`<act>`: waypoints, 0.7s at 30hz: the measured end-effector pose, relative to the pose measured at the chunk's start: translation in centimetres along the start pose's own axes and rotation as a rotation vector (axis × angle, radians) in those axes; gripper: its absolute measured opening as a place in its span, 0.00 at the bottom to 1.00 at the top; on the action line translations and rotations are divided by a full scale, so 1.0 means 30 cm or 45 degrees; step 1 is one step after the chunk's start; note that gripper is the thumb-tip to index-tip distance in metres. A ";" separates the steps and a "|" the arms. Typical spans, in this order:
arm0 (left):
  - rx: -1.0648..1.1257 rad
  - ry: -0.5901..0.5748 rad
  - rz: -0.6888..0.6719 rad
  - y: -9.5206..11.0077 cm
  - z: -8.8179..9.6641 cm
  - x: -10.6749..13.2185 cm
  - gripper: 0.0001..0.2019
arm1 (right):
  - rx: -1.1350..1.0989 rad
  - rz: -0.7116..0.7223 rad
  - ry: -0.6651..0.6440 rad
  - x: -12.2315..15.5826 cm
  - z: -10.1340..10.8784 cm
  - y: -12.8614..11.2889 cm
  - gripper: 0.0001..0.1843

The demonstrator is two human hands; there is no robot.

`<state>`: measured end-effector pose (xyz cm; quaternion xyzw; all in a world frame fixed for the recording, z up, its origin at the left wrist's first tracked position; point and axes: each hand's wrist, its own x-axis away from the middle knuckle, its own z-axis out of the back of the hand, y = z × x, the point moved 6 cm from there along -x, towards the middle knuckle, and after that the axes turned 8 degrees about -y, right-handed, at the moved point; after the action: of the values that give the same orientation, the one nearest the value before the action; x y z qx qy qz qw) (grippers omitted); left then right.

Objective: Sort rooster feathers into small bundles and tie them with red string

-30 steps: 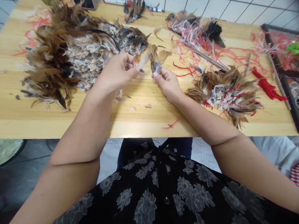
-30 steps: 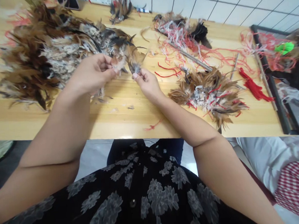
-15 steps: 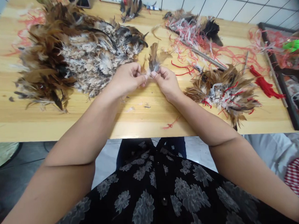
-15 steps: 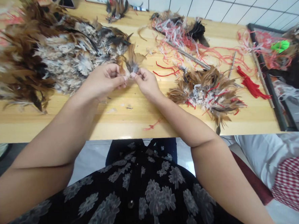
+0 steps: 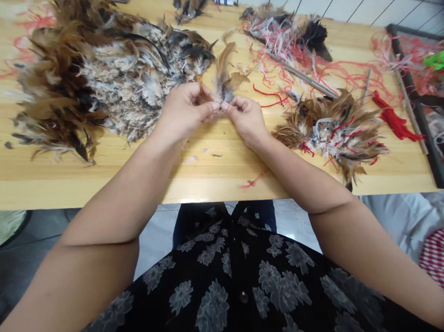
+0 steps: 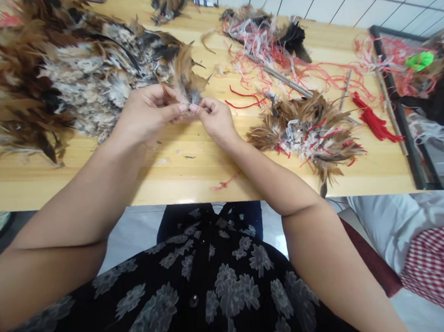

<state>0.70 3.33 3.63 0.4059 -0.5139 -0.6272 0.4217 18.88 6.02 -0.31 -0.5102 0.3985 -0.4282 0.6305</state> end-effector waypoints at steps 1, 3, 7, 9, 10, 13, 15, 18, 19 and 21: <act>0.019 0.013 0.004 0.004 0.000 0.002 0.21 | -0.013 0.012 -0.006 0.001 -0.002 -0.002 0.34; 0.050 0.024 0.009 0.010 -0.003 0.006 0.21 | -0.033 0.027 -0.019 0.003 -0.005 -0.003 0.34; 0.061 0.026 -0.003 0.016 -0.002 0.009 0.23 | -0.013 0.013 -0.013 0.004 -0.007 0.005 0.33; 0.072 0.013 -0.018 0.014 0.002 0.008 0.24 | 0.004 0.019 -0.001 0.003 -0.005 0.005 0.34; 0.083 -0.006 -0.020 0.011 0.002 0.007 0.24 | 0.011 0.027 0.003 0.003 -0.005 0.004 0.35; 0.132 -0.046 0.013 -0.003 0.003 0.001 0.23 | 0.019 0.047 -0.002 0.003 -0.005 -0.001 0.37; 0.179 -0.004 0.049 -0.011 0.010 -0.004 0.24 | 0.023 0.055 -0.010 0.002 -0.004 -0.002 0.38; 0.241 0.037 0.086 -0.022 0.013 -0.010 0.26 | 0.038 0.066 -0.018 -0.003 -0.002 0.000 0.38; 0.253 0.027 0.093 -0.026 0.011 -0.012 0.25 | 0.045 0.066 -0.020 -0.005 -0.002 0.003 0.38; 0.267 0.007 0.095 -0.037 0.008 -0.015 0.23 | 0.054 0.062 -0.026 -0.009 -0.002 0.009 0.36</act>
<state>0.50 3.98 2.59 0.4300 -0.5904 -0.5526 0.4014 18.76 6.30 -0.56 -0.4913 0.3950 -0.4159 0.6555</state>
